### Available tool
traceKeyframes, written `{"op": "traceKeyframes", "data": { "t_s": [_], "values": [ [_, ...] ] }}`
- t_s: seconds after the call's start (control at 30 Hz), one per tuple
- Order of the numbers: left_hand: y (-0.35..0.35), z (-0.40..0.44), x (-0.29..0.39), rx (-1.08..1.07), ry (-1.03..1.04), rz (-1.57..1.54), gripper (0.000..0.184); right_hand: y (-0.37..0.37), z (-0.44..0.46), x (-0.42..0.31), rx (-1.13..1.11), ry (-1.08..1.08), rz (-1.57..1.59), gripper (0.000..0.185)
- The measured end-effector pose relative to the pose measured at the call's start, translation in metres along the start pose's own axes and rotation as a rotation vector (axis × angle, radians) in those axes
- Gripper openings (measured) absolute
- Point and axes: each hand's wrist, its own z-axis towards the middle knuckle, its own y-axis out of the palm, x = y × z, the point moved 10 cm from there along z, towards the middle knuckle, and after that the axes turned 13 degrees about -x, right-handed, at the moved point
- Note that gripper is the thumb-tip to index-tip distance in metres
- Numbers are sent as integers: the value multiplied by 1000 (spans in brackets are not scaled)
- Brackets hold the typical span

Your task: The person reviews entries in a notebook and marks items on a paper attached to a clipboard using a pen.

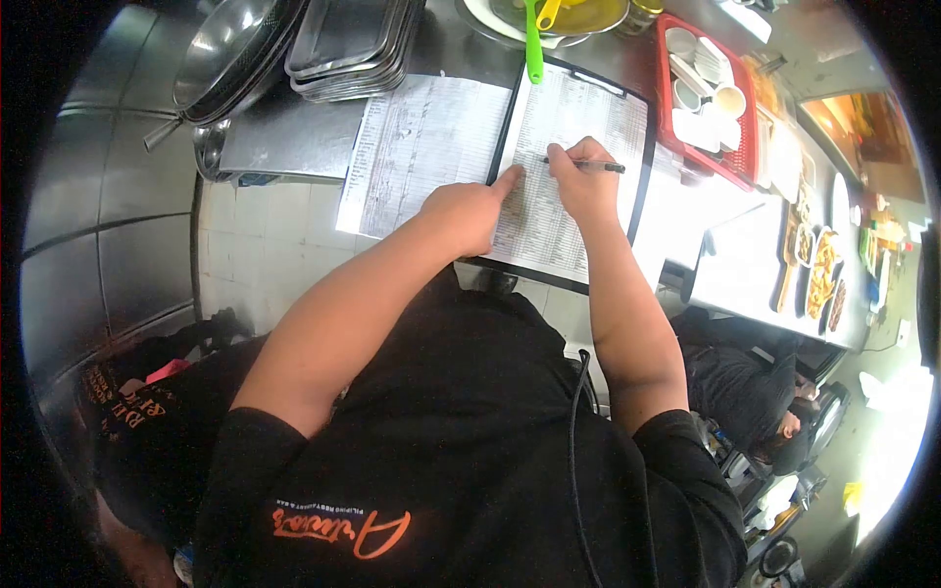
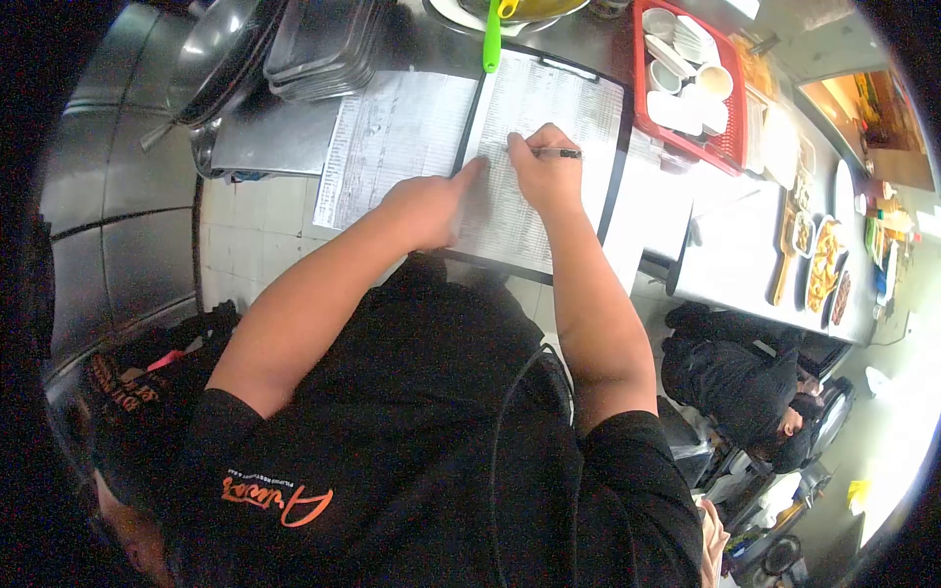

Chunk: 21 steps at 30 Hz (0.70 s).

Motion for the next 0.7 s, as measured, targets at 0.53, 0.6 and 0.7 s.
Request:
{"op": "traceKeyframes", "data": {
  "t_s": [0.53,0.6,0.7],
  "values": [
    [-3,-1,0,-30,-12,-18,113,5,2,-1,-4,-7,-95,32],
    [-4,-3,1,-29,-20,-8,111,5,3,-3,-5,-28,-112,31],
    [-5,-4,1,-24,-33,11,107,5,3,-1,-5,-61,-101,31]
  ]
}}
